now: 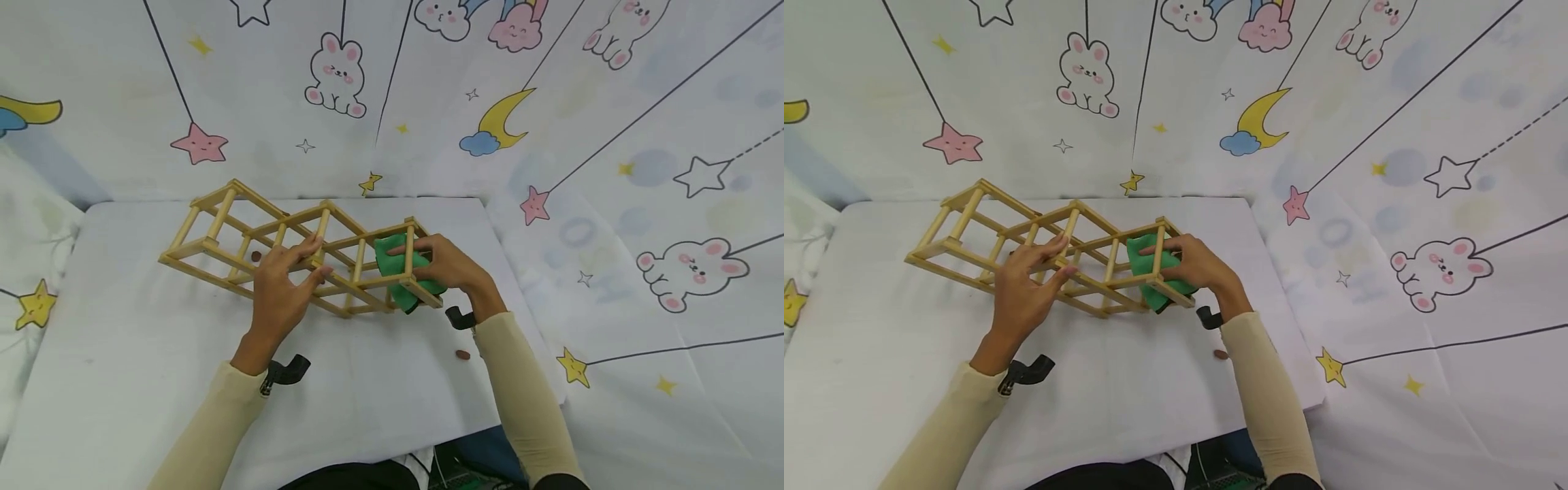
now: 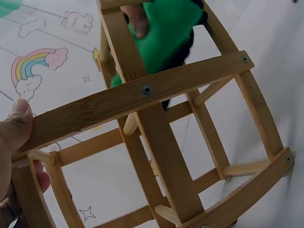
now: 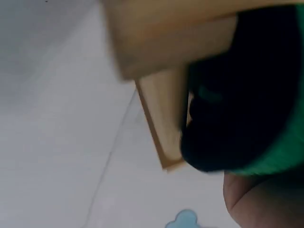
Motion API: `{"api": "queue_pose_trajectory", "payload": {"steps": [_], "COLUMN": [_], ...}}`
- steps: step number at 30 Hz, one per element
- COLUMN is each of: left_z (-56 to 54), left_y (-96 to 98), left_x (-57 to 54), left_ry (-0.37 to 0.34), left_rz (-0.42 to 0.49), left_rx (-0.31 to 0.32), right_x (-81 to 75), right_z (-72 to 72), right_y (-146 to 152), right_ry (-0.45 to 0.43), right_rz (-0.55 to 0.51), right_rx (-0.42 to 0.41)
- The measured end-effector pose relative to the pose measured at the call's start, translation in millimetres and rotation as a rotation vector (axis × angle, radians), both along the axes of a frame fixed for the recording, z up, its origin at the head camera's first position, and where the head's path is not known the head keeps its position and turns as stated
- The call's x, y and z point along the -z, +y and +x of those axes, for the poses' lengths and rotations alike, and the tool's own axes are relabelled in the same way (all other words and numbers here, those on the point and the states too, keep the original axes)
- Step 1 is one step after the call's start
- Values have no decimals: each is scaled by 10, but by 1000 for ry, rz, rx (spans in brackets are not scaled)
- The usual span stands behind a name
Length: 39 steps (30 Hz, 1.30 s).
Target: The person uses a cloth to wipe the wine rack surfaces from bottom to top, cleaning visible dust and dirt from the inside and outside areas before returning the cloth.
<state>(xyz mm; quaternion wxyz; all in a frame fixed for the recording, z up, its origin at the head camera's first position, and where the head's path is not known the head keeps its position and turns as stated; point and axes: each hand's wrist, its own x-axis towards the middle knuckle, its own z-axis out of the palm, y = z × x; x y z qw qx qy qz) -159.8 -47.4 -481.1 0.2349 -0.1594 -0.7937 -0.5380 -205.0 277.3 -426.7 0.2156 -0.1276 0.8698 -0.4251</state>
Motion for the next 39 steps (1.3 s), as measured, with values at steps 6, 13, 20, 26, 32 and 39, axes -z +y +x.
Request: {"api": "queue_pose_trajectory", "payload": {"steps": [6,13,20,26,32,39], "left_z": [-23,-30,-31,-19,-14,-29], "left_y": [-4,-40,-75,-58,-18,4], "left_x": [-4,7,32,38,8,-23], "left_ry": [-10,-14,-18,-21,-24,-7], "left_rz": [-8,-11,-4,22,3,-7], "left_rx": [4,-33,-48,-42,-31,-35], "right_x": [108,215,237,257,293,255], "right_z": [-190,-313,-370,-386,-304,-262], "right_y": [-151,-252,-302,-430,-445,-381], "right_ry": [80,152,156,189,382,236], "right_rz": [103,145,135,197,336,249], "right_rx": [-133,-161,-289,-457,-295,-210]}}
